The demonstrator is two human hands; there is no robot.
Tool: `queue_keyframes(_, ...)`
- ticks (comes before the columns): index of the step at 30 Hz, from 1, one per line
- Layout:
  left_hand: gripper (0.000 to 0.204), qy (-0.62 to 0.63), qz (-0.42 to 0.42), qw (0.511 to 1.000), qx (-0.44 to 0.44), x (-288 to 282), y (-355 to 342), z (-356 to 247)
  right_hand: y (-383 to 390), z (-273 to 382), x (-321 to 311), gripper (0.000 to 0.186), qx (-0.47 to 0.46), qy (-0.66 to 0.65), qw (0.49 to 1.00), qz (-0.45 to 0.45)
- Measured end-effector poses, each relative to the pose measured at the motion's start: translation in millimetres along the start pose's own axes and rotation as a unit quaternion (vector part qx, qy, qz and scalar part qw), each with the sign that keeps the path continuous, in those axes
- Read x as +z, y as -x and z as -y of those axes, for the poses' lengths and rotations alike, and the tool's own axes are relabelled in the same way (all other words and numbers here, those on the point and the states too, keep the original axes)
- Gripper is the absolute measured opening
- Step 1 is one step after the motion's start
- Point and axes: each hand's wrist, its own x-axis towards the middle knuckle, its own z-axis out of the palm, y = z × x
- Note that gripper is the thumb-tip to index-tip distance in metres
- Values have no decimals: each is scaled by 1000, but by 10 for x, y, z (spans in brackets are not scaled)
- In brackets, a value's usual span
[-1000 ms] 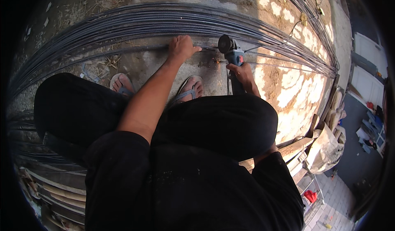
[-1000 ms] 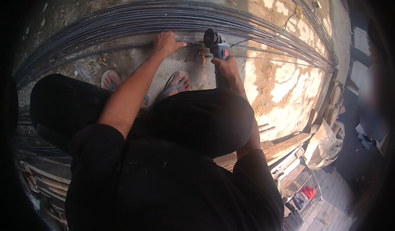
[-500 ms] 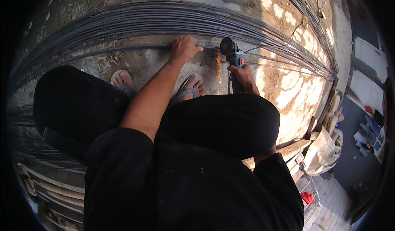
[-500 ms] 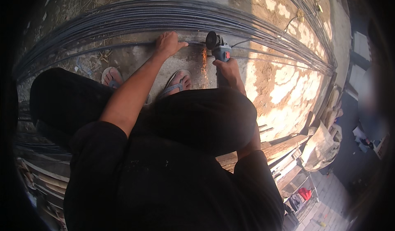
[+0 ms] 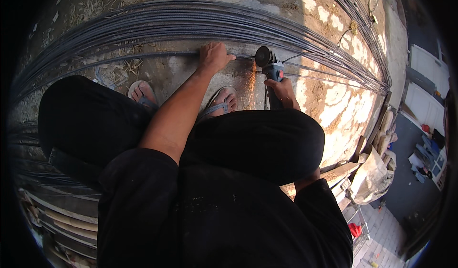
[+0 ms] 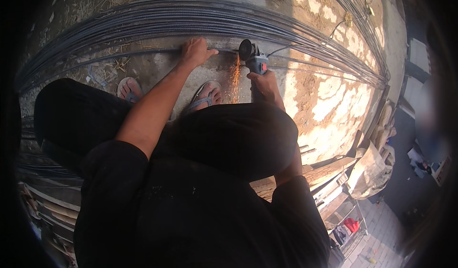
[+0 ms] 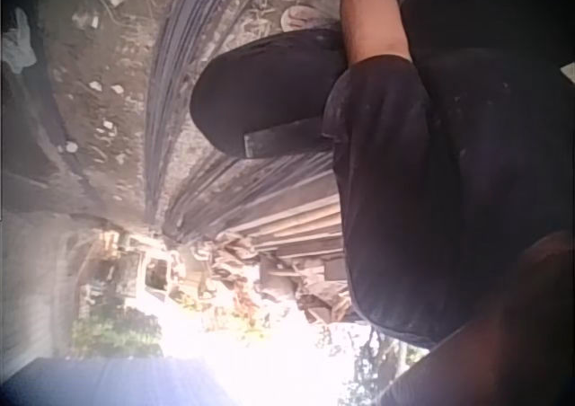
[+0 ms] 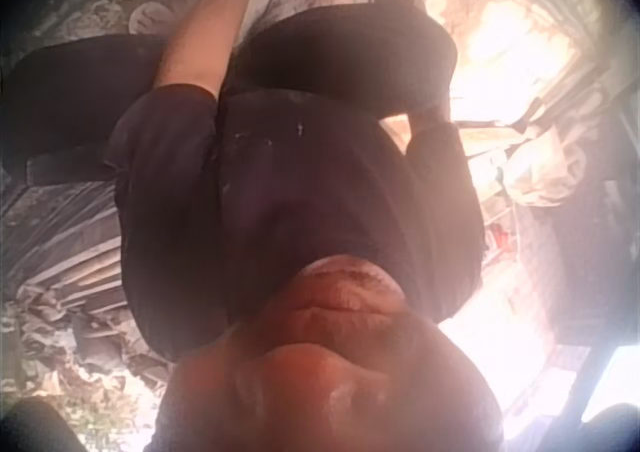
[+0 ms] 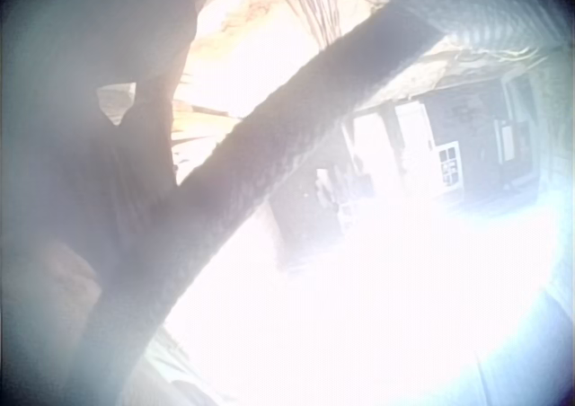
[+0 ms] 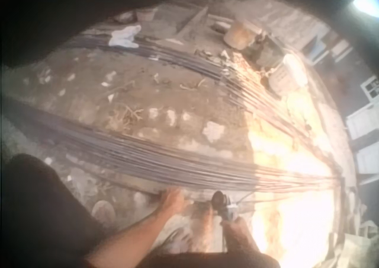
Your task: The person sits on the ground and uses an angle grinder to cut a bundle of metal rods. They hold the rods steady with one hand while operating the tool with the other, creating sparks as they cut through the metal.
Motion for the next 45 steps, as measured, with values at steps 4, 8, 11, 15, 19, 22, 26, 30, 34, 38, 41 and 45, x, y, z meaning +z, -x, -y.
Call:
queue_keyframes(4, 48, -4, 10, 1000, -11, -7, 2, -22, 21, 3, -7, 38, 6, -2, 1000, -8)
queue_keyframes(8, 50, -4, -12, 1000, 2, 55, -9, 7, -20, -91, -26, 40, -14, -5, 1000, 1)
queue_keyframes(11, 52, -9, -40, 999, 15, 104, 0, 31, -104, -91, -29, 40, -9, 16, 1000, -7)
queue_keyframes(15, 52, -3, -39, 999, 15, 72, 24, -2, -230, -112, -58, 41, -21, 43, 999, -13)
queue_keyframes(19, 51, 4, -38, 999, 25, 77, 17, 30, -322, -70, -89, 40, -11, 72, 997, -12)
queue_keyframes(22, 51, 3, -20, 1000, 12, 59, 18, 17, -301, -2, -98, 39, -6, 65, 998, 5)
queue_keyframes(26, 50, 5, -44, 999, 21, 103, 13, 40, -302, 11, -159, 49, 43, 58, 997, 27)
queue_keyframes(30, 49, 2, -57, 998, 24, 164, -6, 59, -217, 5, -162, 47, 31, 36, 999, 26)
queue_keyframes(34, 49, 1, -67, 997, 25, 200, 2, 101, -96, 107, -117, 39, 12, 55, 998, 23)
queue_keyframes(38, 48, 1, -66, 997, 33, 196, -18, 61, -73, 105, -187, 38, 25, 48, 998, 34)
queue_keyframes(41, 47, -1, -37, 999, 11, 173, -4, 62, -228, 2, -182, 39, 6, 52, 998, 48)
queue_keyframes(45, 47, 6, 11, 1000, -8, 129, -16, 33, -330, -19, -189, 42, 18, 58, 998, 30)
